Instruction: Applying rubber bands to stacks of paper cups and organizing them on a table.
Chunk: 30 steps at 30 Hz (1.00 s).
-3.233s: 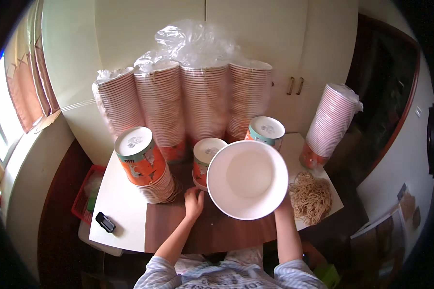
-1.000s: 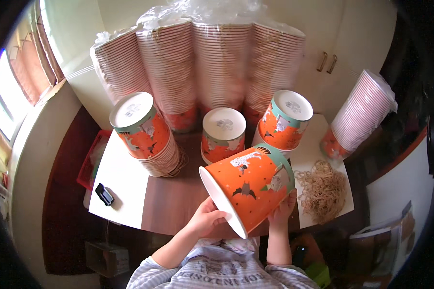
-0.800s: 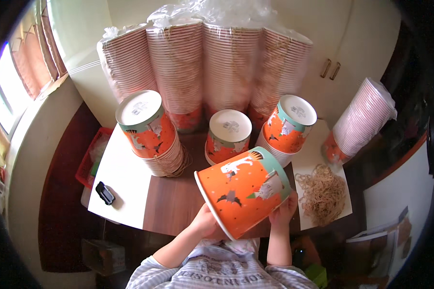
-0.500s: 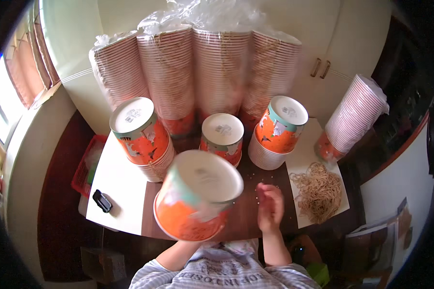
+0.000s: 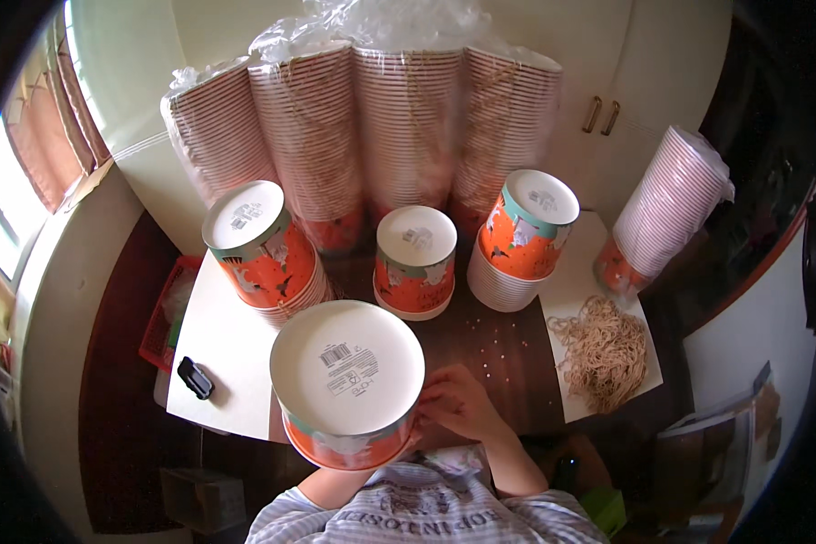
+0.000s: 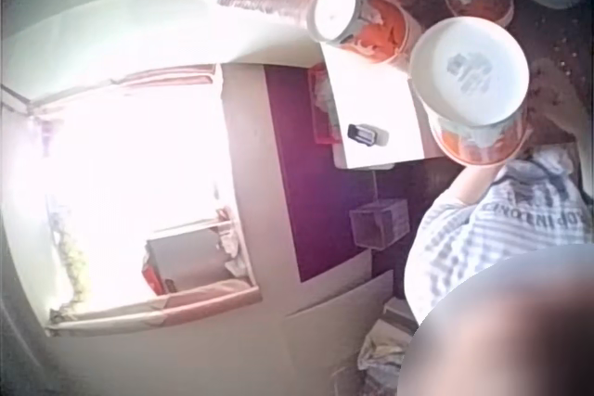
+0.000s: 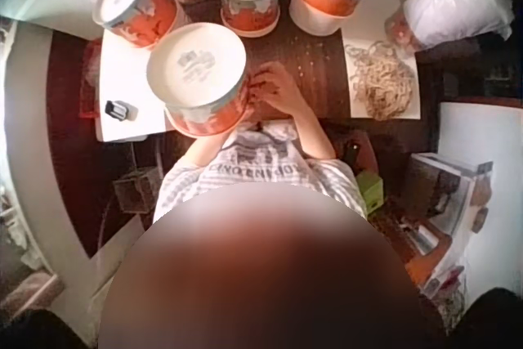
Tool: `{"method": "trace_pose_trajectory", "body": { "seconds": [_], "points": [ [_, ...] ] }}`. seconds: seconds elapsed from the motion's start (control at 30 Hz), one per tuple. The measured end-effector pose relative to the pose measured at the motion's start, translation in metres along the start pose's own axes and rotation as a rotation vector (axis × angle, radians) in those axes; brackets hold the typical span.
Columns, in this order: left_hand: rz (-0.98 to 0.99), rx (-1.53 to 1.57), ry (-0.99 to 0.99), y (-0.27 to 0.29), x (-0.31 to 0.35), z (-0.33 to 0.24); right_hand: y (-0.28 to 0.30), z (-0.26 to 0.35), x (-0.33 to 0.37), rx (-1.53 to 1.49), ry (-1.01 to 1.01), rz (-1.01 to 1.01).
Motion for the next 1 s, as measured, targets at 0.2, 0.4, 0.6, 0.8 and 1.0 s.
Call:
{"method": "trace_pose_trajectory", "body": {
  "seconds": [0.2,0.4,0.6,0.8,1.0],
  "points": [
    [0.06,0.164,0.006,-0.011,-0.008,0.015,0.001,0.001,-0.005,0.005,-0.043,0.069],
    [0.145,0.315,-0.002,-0.033,-0.028,0.009,-0.014,-0.063,0.006,-0.118,-0.134,0.116],
    [-0.144,-0.426,-0.262,-0.028,-0.035,-0.006,0.007,-0.114,0.021,-0.256,-0.126,-0.111],
    [-0.257,-0.765,-0.416,-0.017,-0.022,-0.033,0.076,-0.112,0.024,0.211,-0.365,-0.374],
    [-0.189,-1.191,-0.589,-0.02,-0.009,-0.065,0.102,-0.09,0.038,-0.378,-0.352,-0.533]
  ]
}}
Point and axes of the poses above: each hand's wrist, its own x-axis away from the middle knuckle, its own y-axis out of the back of the hand, z = x × y, the point moved 8 cm from there along -x, towards the middle knuckle, and after that the axes turned 8 degrees about -y, right-handed, at the moved point
